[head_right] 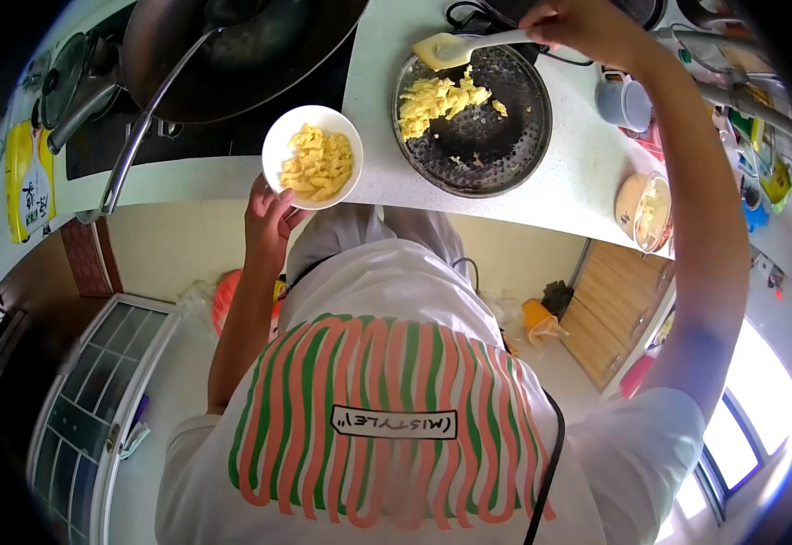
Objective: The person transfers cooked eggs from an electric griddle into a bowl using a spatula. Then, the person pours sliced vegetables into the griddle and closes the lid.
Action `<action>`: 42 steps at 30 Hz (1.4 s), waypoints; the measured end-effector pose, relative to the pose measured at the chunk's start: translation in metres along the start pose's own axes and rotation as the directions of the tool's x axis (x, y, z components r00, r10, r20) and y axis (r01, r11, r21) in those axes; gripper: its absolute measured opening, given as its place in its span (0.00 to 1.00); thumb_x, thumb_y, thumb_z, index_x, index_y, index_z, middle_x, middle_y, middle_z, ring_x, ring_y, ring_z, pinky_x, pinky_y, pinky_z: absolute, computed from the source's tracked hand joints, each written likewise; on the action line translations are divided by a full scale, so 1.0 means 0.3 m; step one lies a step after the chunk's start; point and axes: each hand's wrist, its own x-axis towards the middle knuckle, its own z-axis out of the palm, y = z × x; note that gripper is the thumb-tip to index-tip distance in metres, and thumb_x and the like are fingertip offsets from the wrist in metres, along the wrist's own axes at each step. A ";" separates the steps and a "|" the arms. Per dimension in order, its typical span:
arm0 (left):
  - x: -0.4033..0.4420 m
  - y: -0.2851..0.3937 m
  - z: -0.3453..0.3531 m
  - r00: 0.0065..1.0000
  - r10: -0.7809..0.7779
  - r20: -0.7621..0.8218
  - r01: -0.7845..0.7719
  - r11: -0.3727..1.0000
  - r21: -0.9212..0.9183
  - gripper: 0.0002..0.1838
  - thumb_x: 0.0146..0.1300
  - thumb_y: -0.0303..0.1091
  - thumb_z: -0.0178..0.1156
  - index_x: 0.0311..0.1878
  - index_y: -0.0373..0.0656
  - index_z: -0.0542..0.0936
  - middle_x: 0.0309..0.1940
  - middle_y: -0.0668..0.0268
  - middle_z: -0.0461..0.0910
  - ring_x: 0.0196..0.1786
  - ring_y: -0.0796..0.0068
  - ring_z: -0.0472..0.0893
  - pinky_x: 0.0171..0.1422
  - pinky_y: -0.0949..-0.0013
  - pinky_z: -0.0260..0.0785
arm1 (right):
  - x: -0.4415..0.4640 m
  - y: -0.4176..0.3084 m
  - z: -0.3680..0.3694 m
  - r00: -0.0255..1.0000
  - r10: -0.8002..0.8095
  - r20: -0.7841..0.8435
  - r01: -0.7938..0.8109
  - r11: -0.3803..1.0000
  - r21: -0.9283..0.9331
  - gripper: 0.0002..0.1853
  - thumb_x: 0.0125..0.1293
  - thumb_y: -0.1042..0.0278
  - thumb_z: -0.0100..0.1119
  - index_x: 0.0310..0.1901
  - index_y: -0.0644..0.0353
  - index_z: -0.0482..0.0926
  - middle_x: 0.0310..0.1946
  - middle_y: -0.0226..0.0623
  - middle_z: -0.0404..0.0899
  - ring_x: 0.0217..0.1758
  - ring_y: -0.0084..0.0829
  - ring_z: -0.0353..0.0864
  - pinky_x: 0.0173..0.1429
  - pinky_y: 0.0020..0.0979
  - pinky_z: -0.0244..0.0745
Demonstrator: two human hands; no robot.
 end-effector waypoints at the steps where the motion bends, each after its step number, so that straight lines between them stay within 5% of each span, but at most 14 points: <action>1: -0.001 0.001 0.000 1.000 -0.004 0.001 0.004 1.000 -0.004 0.39 0.66 0.33 0.68 0.77 0.45 0.61 0.59 0.65 0.73 0.61 0.71 0.80 0.61 0.68 0.81 | 0.024 0.011 0.010 0.988 -0.143 -0.055 0.143 0.990 -0.004 0.14 0.70 0.64 0.66 0.53 0.58 0.88 0.39 0.35 0.91 0.38 0.28 0.86 0.45 0.32 0.77; 13: 0.000 -0.005 0.007 0.998 0.044 -0.038 -0.042 0.998 0.052 0.37 0.67 0.37 0.64 0.76 0.41 0.61 0.62 0.60 0.76 0.61 0.70 0.80 0.59 0.67 0.82 | 0.152 -0.106 -0.097 0.980 -0.179 0.086 0.195 0.950 -0.246 0.12 0.68 0.65 0.66 0.49 0.58 0.89 0.41 0.36 0.90 0.43 0.31 0.87 0.53 0.34 0.78; 22: 0.010 -0.015 -0.001 0.998 0.048 -0.047 -0.046 0.998 0.039 0.36 0.67 0.35 0.64 0.75 0.41 0.61 0.63 0.60 0.75 0.61 0.70 0.81 0.59 0.67 0.82 | 0.143 -0.184 -0.097 0.981 -0.149 0.123 0.176 0.952 -0.251 0.11 0.69 0.64 0.66 0.48 0.58 0.89 0.42 0.36 0.90 0.45 0.32 0.87 0.56 0.36 0.77; 25: 0.010 -0.014 -0.002 0.998 0.041 -0.048 -0.040 0.999 0.035 0.36 0.67 0.35 0.64 0.75 0.41 0.61 0.63 0.60 0.75 0.60 0.70 0.81 0.59 0.67 0.82 | 0.090 -0.222 -0.094 0.953 -0.271 0.134 0.298 0.919 -0.257 0.11 0.69 0.64 0.65 0.49 0.57 0.89 0.42 0.36 0.90 0.44 0.34 0.87 0.55 0.36 0.77; 29: 0.012 -0.018 -0.003 0.998 0.032 -0.058 -0.030 0.999 0.035 0.36 0.67 0.34 0.64 0.75 0.41 0.61 0.63 0.60 0.75 0.61 0.70 0.81 0.59 0.67 0.82 | 0.099 -0.244 -0.047 0.971 -0.173 0.162 0.228 0.873 -0.432 0.11 0.69 0.62 0.63 0.49 0.53 0.90 0.42 0.34 0.90 0.45 0.35 0.88 0.52 0.37 0.79; 32: 0.011 -0.013 -0.004 0.998 0.022 -0.056 -0.019 0.999 0.050 0.36 0.67 0.33 0.64 0.75 0.41 0.61 0.63 0.60 0.75 0.61 0.70 0.81 0.59 0.68 0.82 | 0.004 -0.255 -0.004 0.905 -0.421 0.064 0.399 0.788 -0.469 0.12 0.70 0.61 0.62 0.50 0.51 0.90 0.43 0.32 0.90 0.45 0.34 0.88 0.53 0.36 0.80; 33: 0.010 -0.014 -0.006 0.998 0.024 -0.058 -0.022 0.998 0.051 0.36 0.67 0.33 0.64 0.75 0.41 0.61 0.63 0.60 0.75 0.61 0.71 0.81 0.59 0.68 0.82 | 0.023 -0.212 0.004 0.852 -0.513 0.106 0.471 0.664 -0.581 0.12 0.72 0.61 0.61 0.51 0.52 0.89 0.42 0.32 0.91 0.43 0.33 0.89 0.53 0.35 0.82; 36: 0.007 -0.013 -0.005 0.998 0.026 -0.063 -0.023 0.998 0.058 0.36 0.67 0.34 0.64 0.76 0.41 0.61 0.63 0.60 0.75 0.61 0.71 0.80 0.59 0.68 0.82 | -0.006 -0.129 0.059 0.679 -0.733 0.041 0.581 0.504 -0.639 0.10 0.68 0.73 0.63 0.48 0.59 0.88 0.38 0.37 0.87 0.40 0.34 0.86 0.48 0.35 0.78; 37: 0.004 -0.007 -0.003 0.998 0.026 -0.064 -0.022 0.998 0.063 0.36 0.67 0.35 0.64 0.76 0.41 0.61 0.63 0.60 0.75 0.61 0.71 0.80 0.59 0.68 0.82 | -0.065 -0.160 0.064 0.830 -0.558 0.001 0.437 0.650 -0.622 0.09 0.66 0.74 0.64 0.46 0.59 0.88 0.42 0.37 0.87 0.42 0.39 0.85 0.50 0.38 0.78; 40: -0.001 -0.002 -0.008 0.998 0.023 -0.065 -0.018 0.996 0.083 0.37 0.67 0.36 0.64 0.76 0.42 0.61 0.63 0.60 0.75 0.62 0.70 0.80 0.59 0.68 0.81 | -0.047 0.063 0.079 0.758 -0.626 -0.184 0.522 0.751 -0.405 0.12 0.70 0.68 0.60 0.50 0.61 0.88 0.30 0.39 0.87 0.29 0.29 0.84 0.36 0.34 0.76; 42: -0.001 0.000 -0.014 0.998 0.006 -0.059 -0.002 0.997 0.072 0.38 0.66 0.35 0.66 0.76 0.42 0.61 0.62 0.61 0.74 0.61 0.71 0.80 0.60 0.68 0.81 | -0.054 0.134 0.062 0.930 -0.334 -0.153 0.305 0.934 -0.185 0.11 0.71 0.72 0.60 0.51 0.62 0.87 0.35 0.40 0.87 0.36 0.32 0.87 0.44 0.33 0.78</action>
